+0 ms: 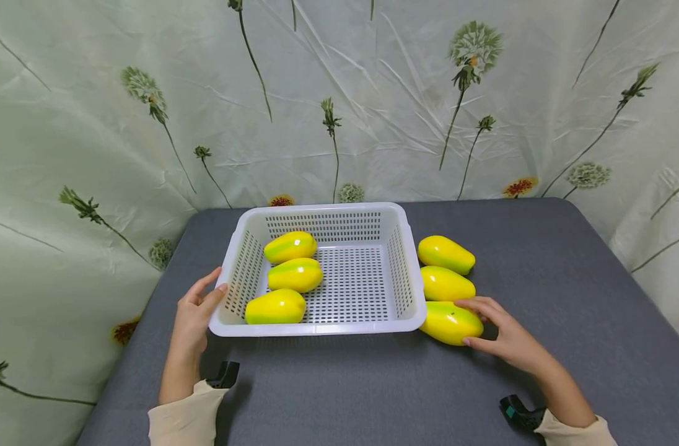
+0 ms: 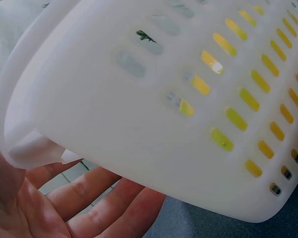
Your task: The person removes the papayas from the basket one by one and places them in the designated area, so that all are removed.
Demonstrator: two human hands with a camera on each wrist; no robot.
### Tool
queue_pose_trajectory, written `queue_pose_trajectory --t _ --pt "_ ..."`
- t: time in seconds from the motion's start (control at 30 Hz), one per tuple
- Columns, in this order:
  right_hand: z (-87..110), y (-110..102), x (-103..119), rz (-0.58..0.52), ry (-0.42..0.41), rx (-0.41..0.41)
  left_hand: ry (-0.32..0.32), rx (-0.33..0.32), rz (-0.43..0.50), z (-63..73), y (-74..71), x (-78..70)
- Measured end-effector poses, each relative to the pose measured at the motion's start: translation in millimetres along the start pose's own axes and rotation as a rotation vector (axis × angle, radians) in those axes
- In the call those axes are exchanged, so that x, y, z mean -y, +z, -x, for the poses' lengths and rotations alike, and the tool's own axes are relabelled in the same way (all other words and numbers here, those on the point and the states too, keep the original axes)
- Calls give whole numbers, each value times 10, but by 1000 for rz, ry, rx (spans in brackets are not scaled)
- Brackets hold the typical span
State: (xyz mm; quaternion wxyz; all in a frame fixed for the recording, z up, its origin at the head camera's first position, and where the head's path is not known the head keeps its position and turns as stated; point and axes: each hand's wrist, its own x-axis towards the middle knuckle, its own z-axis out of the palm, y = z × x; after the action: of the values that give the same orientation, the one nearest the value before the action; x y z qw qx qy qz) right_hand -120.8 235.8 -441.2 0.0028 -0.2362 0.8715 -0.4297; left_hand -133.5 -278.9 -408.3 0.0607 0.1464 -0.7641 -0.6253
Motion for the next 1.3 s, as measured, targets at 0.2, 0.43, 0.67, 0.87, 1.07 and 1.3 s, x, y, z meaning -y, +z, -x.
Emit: queue_pose_trajectory --t 0.2,0.43,0.67,0.87,1.07,1.3 --pt "4 -1 0 -4 26 0 40 11 33 -27 -26 59" --pt "3 -21 24 -25 1 -33 86 33 54 -69 -63 151" --pt "6 -49 87 -28 -17 -91 52 -1 18 -34 -24 89" --pt "-17 -91 168 -15 -62 -149 5 -12 12 9 6 -6" --pt "-78 -144 323 -50 -140 -163 9 -10 14 8 5 -14" --pt "-242 -217 527 -31 -224 -138 18 -7 15 18 10 -28"
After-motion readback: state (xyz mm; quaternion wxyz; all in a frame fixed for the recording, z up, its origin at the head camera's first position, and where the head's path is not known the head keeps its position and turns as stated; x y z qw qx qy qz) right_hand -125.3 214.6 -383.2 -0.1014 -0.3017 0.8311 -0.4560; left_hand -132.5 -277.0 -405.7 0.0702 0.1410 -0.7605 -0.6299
